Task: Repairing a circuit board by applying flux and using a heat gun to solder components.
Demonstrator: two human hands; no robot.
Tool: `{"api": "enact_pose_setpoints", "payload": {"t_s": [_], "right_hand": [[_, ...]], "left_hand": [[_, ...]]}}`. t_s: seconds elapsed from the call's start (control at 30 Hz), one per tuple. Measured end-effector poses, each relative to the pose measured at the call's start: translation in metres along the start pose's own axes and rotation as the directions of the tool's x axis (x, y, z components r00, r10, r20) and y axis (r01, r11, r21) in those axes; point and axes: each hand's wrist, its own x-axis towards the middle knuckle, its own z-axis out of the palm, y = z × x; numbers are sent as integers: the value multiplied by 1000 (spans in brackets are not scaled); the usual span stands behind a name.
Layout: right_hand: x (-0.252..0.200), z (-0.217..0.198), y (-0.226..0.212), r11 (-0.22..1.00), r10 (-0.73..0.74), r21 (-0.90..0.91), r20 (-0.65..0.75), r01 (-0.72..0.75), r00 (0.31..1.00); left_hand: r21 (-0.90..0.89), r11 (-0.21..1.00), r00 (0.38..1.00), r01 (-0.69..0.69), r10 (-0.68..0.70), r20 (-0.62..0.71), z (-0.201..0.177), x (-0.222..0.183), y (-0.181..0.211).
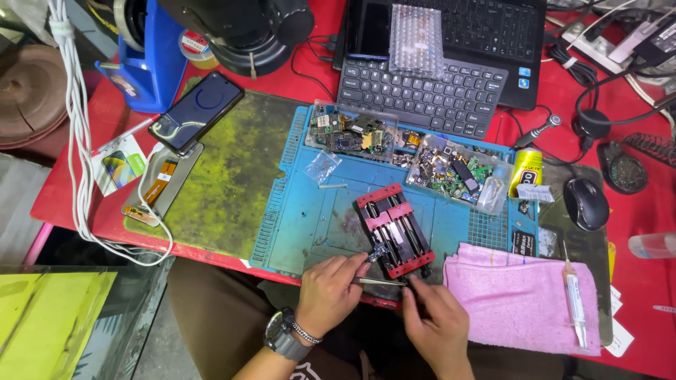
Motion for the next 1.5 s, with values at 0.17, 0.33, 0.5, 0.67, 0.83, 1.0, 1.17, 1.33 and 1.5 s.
{"api": "enact_pose_setpoints", "payload": {"t_s": [0.17, 0.33, 0.5, 0.67, 0.83, 1.0, 1.17, 1.33, 1.5], "right_hand": [[6, -3, -6, 1000, -19, 8, 8, 19, 1000], [11, -8, -9, 996, -86, 23, 65, 85, 994], [17, -9, -11, 993, -120, 15, 110, 119, 987], [16, -7, -14, 999, -49, 24, 10, 49, 999], [14, -8, -11, 995, -4, 102, 9, 3, 1000], [19, -12, -12, 990, -45, 133, 81, 34, 996], [15, -10, -9, 999, -29, 31, 96, 26, 995], [10, -10, -9, 999, 28, 30, 7, -28, 1000], [14, -14, -13, 990, 68, 127, -20, -65, 998]], "left_hand": [[28, 1000, 1000, 4, -4, 10, 0, 0, 0], [53, 999, 1000, 4, -5, 25, 2, 0, 0], [26, 1000, 1000, -11, 11, 25, 2, 1, -1], [33, 999, 999, -18, 17, 36, 0, 2, -1], [26, 999, 999, -33, 32, 34, 0, 3, -1], [33, 999, 998, -31, 29, 52, -1, 3, 0], [35, 999, 998, -39, 38, 40, 0, 2, -1], [39, 999, 998, -28, 27, 50, -1, 2, -1], [33, 998, 998, -44, 43, 34, 0, 3, -1]]}}
